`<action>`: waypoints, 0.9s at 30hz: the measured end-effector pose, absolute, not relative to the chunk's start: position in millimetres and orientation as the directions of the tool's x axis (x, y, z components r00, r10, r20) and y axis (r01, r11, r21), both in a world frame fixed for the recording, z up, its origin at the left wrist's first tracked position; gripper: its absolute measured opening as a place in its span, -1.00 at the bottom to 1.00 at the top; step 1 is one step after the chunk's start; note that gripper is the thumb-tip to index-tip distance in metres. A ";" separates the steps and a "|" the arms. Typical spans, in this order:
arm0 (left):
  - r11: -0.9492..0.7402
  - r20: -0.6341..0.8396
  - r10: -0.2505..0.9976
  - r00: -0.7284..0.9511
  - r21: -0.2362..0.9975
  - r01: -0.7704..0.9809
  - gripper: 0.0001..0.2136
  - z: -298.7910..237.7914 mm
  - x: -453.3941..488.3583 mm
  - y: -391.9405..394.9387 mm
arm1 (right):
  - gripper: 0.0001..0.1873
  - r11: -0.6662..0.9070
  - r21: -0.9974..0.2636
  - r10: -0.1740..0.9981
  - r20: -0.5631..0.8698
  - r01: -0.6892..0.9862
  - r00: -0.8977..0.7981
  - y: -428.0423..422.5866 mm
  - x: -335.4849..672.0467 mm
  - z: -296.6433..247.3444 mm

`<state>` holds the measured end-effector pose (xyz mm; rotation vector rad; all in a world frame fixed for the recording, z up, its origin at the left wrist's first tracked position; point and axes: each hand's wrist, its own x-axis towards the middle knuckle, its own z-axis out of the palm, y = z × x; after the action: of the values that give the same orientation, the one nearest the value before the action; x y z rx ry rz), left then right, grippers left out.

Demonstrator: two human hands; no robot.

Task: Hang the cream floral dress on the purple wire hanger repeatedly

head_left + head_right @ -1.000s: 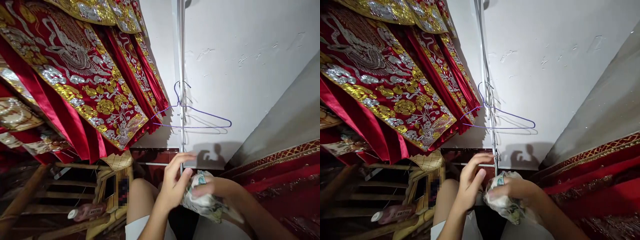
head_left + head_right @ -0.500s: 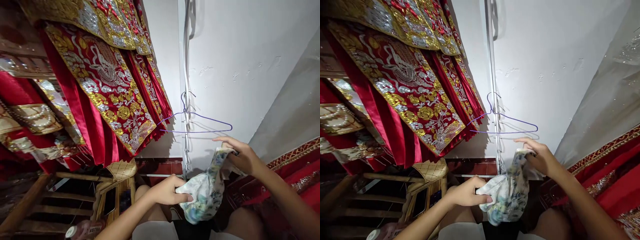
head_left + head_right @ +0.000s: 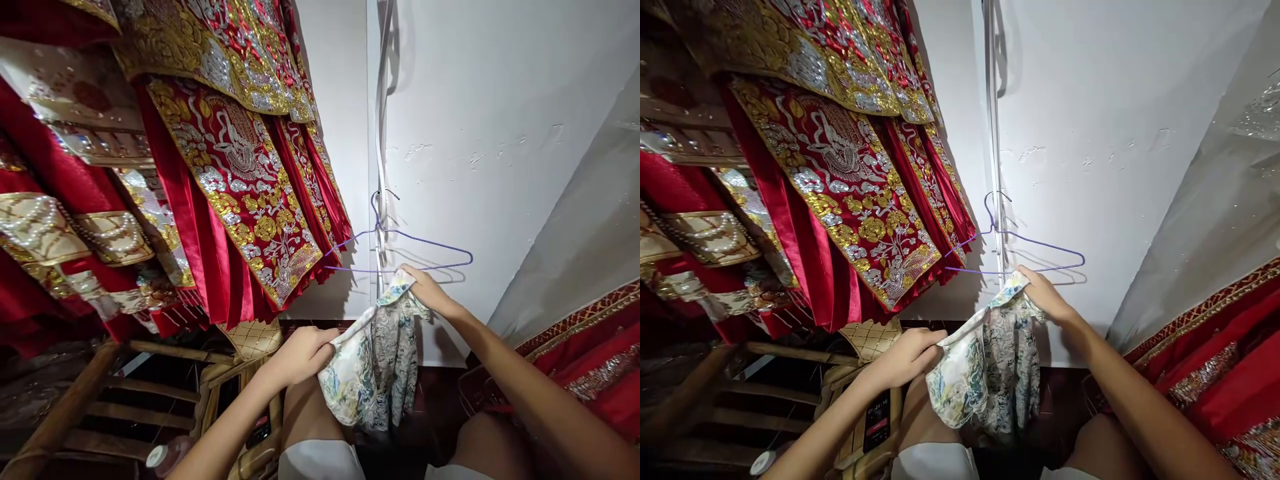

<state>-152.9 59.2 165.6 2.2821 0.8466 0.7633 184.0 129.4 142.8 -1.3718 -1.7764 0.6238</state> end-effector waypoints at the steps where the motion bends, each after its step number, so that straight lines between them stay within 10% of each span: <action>1: -0.646 0.325 0.711 0.624 0.652 0.396 -0.83 163.1 -156.5 66.9 | -0.84 0.308 -0.730 0.945 0.311 0.610 -0.104 125.5 190.7 142.3; 9: -0.523 0.542 0.837 0.072 0.758 0.390 -0.70 162.1 -136.8 152.8 | -0.90 0.263 -0.775 0.957 0.283 0.574 -0.056 86.8 214.8 161.0; 16: -0.606 0.595 0.794 0.126 0.760 0.235 -0.74 187.5 -85.3 195.8 | -0.69 0.237 -0.881 0.963 0.156 0.409 -0.221 67.8 180.2 169.5; 22: -0.514 0.494 0.848 0.194 0.855 0.071 -0.82 193.6 -94.4 193.4 | 0.05 0.226 -0.834 0.860 0.414 0.504 0.299 57.0 218.3 167.9; 27: -0.156 0.203 0.875 0.440 0.978 -0.140 -0.77 202.9 -102.4 193.2 | -0.12 0.174 -0.826 0.842 0.407 0.536 0.354 88.8 269.5 186.7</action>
<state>-102.4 193.2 202.9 1.4526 0.6925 1.0263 269.5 88.8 186.7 -1.4934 -1.3111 0.3415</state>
